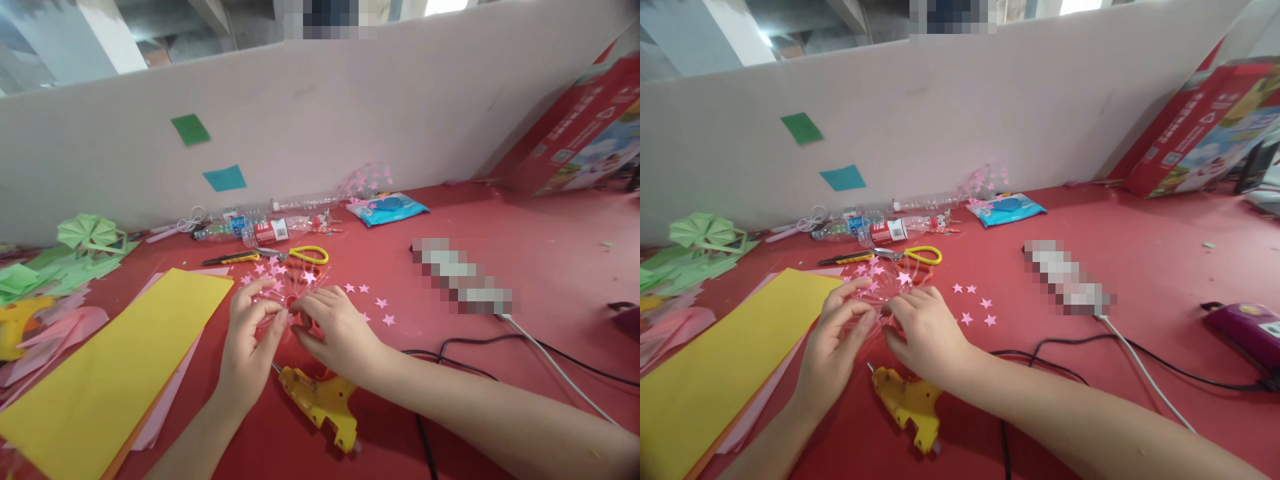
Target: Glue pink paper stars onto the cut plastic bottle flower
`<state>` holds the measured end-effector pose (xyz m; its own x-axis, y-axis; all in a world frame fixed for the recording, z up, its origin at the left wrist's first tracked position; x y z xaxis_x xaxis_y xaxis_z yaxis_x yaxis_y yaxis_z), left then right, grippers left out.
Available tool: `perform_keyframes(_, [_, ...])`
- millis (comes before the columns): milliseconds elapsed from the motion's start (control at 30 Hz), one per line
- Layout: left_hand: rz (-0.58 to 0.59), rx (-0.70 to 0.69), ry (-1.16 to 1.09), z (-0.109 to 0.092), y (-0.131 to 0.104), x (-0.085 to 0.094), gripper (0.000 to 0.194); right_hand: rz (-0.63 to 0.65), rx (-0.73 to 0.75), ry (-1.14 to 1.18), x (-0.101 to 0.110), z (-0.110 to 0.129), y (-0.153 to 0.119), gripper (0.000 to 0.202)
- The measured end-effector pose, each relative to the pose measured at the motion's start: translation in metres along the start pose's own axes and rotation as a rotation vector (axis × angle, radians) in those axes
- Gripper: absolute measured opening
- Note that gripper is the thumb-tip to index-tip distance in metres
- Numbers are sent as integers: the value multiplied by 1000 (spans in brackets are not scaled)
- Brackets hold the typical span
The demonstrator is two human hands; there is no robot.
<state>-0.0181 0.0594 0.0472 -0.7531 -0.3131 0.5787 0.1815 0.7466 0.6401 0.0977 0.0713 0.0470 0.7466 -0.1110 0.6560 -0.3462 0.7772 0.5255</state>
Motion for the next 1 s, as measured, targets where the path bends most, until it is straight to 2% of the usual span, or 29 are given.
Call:
perform_keyframes(167, [18, -44, 26, -4, 0, -2, 13, 63, -127, 75, -6, -12, 2, 9])
perform_keyframes(333, [-5, -169, 163, -12, 2, 0, 8, 59, -179, 127, -5, -17, 3, 13])
perform_keyframes(433, [-20, -229, 227, -17, 4, 3, 13, 51, -188, 129, -5, -18, 3, 16])
perform_keyframes(600, [-33, -197, 247, -16, 5, 8, 17, 35, -176, 91, -1, -17, 3, 12])
perform_keyframes(700, [-38, -181, 242, -14, 4, 9, 17, 15, -128, 52, 4, -13, 3, 7])
perform_keyframes(800, [-45, -177, 234, -13, 4, 8, 16, -46, -22, -14, 13, -4, 2, 19])
perform_keyframes(900, [-51, -169, 235, -11, 4, 8, 15, -131, 114, -153, 21, 7, 0, 23])
perform_keyframes(1000, [-52, -172, 233, -12, 4, 8, 15, -206, 228, -311, 25, 17, -3, 18])
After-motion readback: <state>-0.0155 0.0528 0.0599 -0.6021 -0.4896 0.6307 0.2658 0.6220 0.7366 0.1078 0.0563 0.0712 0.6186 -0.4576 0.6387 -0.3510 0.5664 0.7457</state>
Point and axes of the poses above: each hand's wrist, its own y-axis towards the middle knuckle, its own x-axis out of the back of the hand, z = x × y, the point moved 9 cm from there along y, towards the middle knuckle, and after that the axes turned 10 degrees about -x, right-handed, at the moved point
